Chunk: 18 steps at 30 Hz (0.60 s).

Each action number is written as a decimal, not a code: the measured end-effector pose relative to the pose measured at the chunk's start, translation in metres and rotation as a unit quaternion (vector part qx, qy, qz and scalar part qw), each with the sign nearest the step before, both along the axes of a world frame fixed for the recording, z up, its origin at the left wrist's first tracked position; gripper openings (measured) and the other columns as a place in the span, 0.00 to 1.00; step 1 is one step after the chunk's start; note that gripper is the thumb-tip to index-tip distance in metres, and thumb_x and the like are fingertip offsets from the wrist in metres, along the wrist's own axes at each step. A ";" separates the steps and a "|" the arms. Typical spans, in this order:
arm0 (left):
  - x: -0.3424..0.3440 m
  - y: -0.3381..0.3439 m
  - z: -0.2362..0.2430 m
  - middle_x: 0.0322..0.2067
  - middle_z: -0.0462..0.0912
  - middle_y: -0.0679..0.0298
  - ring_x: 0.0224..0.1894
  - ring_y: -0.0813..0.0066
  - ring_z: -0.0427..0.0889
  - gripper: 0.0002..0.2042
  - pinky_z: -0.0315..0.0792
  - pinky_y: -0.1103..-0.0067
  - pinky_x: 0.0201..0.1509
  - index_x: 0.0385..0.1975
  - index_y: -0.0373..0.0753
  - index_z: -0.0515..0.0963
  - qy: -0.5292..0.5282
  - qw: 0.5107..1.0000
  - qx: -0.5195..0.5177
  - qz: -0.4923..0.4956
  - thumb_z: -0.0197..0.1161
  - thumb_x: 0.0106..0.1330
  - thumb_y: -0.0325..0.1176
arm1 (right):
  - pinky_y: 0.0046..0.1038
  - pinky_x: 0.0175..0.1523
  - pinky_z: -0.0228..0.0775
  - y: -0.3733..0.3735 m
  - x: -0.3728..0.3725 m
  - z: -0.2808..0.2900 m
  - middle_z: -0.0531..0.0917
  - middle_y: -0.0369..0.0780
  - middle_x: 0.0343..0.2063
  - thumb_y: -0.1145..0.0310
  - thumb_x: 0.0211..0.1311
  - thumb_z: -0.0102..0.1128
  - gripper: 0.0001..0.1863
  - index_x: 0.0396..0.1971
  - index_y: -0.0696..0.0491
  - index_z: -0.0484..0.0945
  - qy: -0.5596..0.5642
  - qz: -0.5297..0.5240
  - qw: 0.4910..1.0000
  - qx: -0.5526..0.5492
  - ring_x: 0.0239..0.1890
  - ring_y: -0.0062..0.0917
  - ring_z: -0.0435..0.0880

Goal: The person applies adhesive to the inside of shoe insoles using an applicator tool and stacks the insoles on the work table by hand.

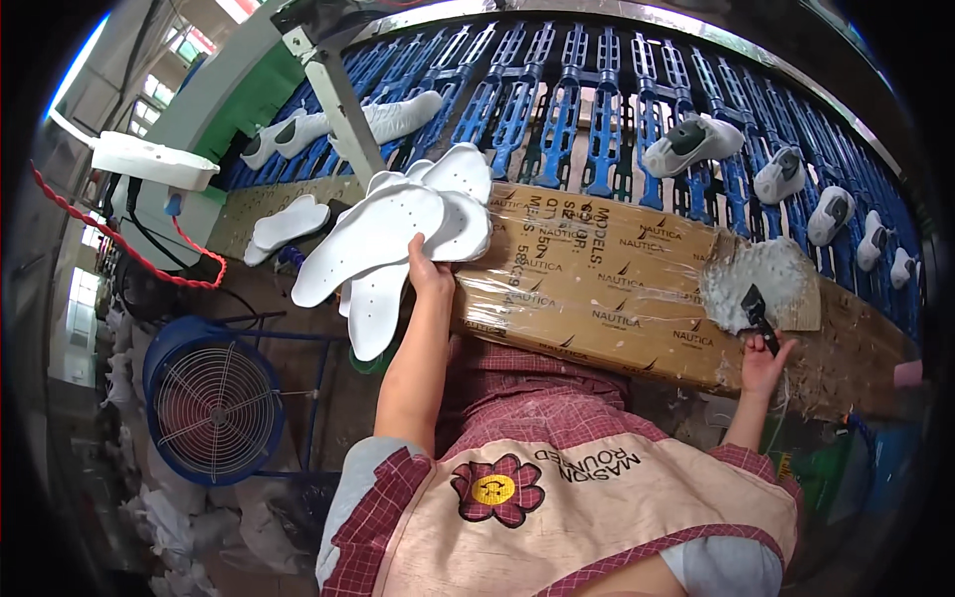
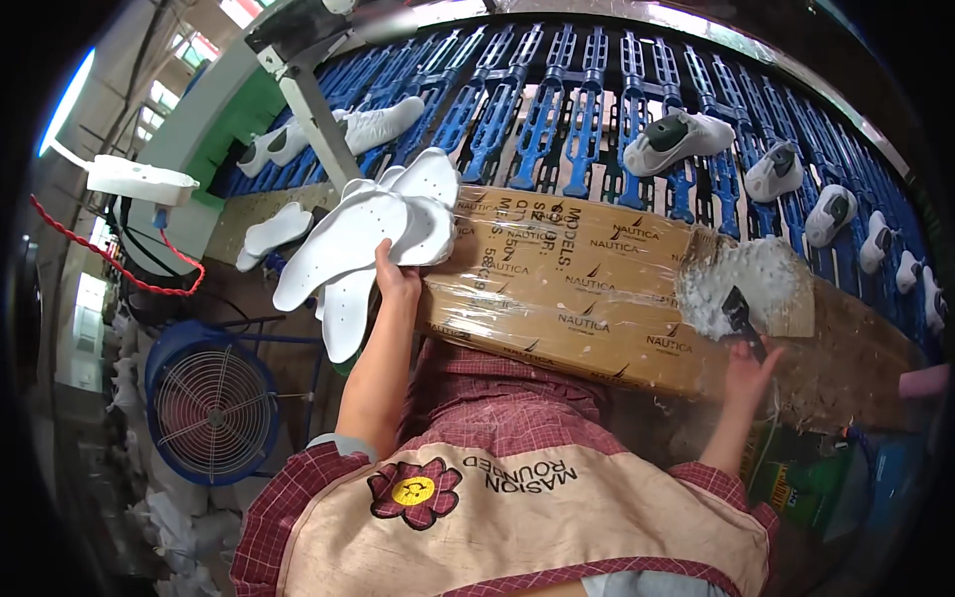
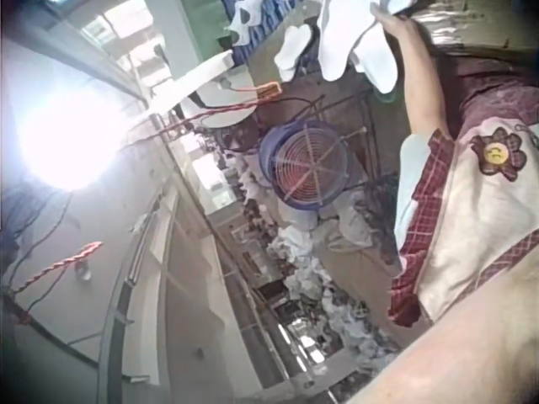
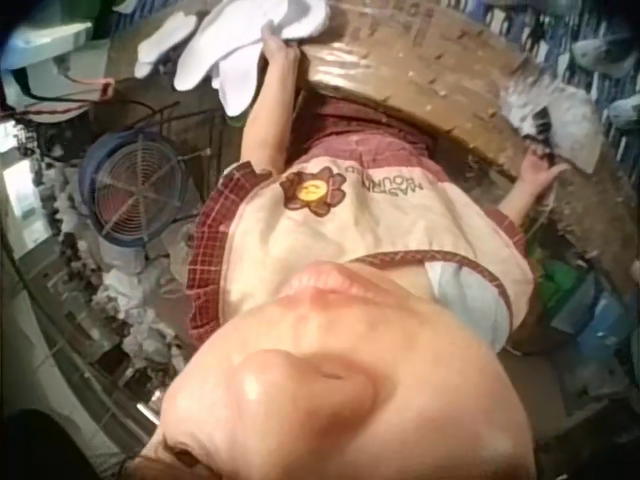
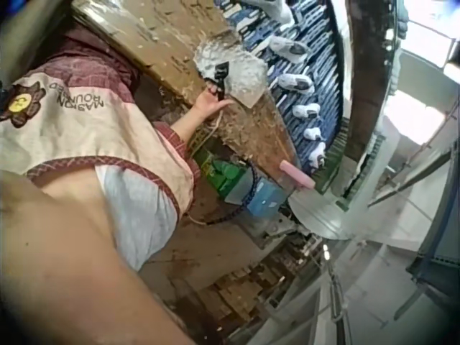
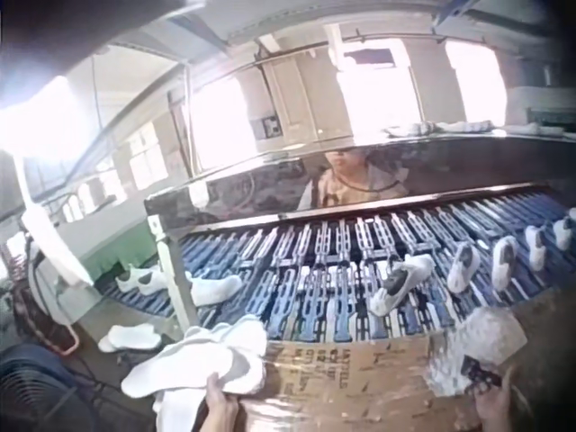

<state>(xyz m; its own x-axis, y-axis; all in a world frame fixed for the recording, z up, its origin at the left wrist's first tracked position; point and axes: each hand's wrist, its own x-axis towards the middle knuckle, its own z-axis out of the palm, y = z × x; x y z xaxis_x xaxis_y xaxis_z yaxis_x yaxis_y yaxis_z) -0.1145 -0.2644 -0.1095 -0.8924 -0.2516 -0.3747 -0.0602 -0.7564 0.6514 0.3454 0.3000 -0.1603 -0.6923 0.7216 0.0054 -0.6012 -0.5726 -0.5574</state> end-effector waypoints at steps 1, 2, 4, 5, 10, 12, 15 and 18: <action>-0.002 -0.003 0.001 0.60 0.83 0.53 0.56 0.59 0.87 0.28 0.85 0.72 0.54 0.66 0.32 0.73 -0.002 1.000 0.002 0.006 0.67 0.69 0.37 | 0.29 0.45 0.71 0.000 0.000 0.000 0.83 0.37 0.30 0.42 0.81 0.57 0.26 0.49 0.49 0.89 -0.001 0.003 1.000 0.007 0.33 0.25 0.76; -0.005 -0.005 0.003 0.61 0.82 0.53 0.57 0.58 0.86 0.28 0.85 0.71 0.56 0.67 0.32 0.72 -0.003 1.000 0.004 0.012 0.67 0.69 0.36 | 0.29 0.45 0.71 -0.001 -0.001 -0.001 0.83 0.37 0.30 0.42 0.81 0.57 0.26 0.50 0.49 0.89 -0.002 0.007 1.000 0.014 0.33 0.25 0.76; -0.011 -0.006 0.010 0.62 0.81 0.53 0.58 0.57 0.86 0.29 0.86 0.70 0.57 0.68 0.32 0.71 -0.002 1.000 0.007 0.018 0.67 0.69 0.36 | 0.29 0.45 0.71 -0.001 -0.006 0.000 0.83 0.37 0.30 0.42 0.81 0.57 0.26 0.50 0.49 0.89 -0.001 0.011 1.000 0.022 0.33 0.25 0.76; -0.012 0.000 0.020 0.63 0.81 0.52 0.58 0.57 0.86 0.29 0.86 0.69 0.57 0.68 0.32 0.70 0.007 0.999 0.031 0.026 0.66 0.69 0.35 | 0.29 0.45 0.71 -0.003 -0.004 0.000 0.83 0.37 0.30 0.42 0.81 0.57 0.26 0.50 0.50 0.89 -0.003 0.003 1.000 0.017 0.33 0.25 0.76; -0.034 0.019 0.069 0.65 0.78 0.48 0.59 0.53 0.86 0.31 0.88 0.65 0.59 0.72 0.31 0.66 0.050 0.990 0.119 0.049 0.64 0.71 0.34 | 0.29 0.46 0.71 -0.018 -0.004 -0.002 0.83 0.37 0.29 0.42 0.81 0.57 0.26 0.50 0.50 0.88 -0.004 -0.019 1.000 0.011 0.33 0.26 0.76; -0.047 0.027 0.060 0.65 0.78 0.48 0.60 0.52 0.85 0.31 0.87 0.64 0.61 0.72 0.32 0.65 0.065 0.987 0.140 0.039 0.65 0.73 0.37 | 0.29 0.46 0.71 -0.021 -0.013 0.001 0.82 0.38 0.29 0.42 0.80 0.58 0.26 0.49 0.51 0.88 0.010 -0.012 0.999 0.033 0.33 0.26 0.76; -0.042 0.030 0.039 0.65 0.77 0.47 0.62 0.50 0.84 0.33 0.86 0.62 0.64 0.73 0.32 0.64 0.071 0.983 0.169 -0.005 0.66 0.75 0.42 | 0.29 0.46 0.71 -0.027 -0.013 0.002 0.82 0.38 0.29 0.42 0.80 0.58 0.26 0.49 0.51 0.88 0.012 -0.013 0.999 0.044 0.34 0.26 0.75; -0.031 0.028 0.031 0.65 0.77 0.45 0.63 0.48 0.84 0.34 0.83 0.59 0.68 0.73 0.32 0.64 0.055 0.974 0.195 -0.105 0.66 0.77 0.48 | 0.30 0.47 0.71 -0.034 -0.016 -0.001 0.81 0.38 0.29 0.42 0.79 0.59 0.25 0.49 0.51 0.88 0.015 -0.028 0.999 0.043 0.34 0.27 0.75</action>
<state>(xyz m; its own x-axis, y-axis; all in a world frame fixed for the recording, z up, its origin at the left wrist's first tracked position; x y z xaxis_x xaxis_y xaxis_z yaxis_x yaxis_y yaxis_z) -0.1453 -0.2359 -0.0787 -0.9490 0.0834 -0.3042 -0.1868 -0.9257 0.3289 0.3295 0.2657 -0.1614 -0.6498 0.7548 0.0896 -0.6484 -0.4889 -0.5835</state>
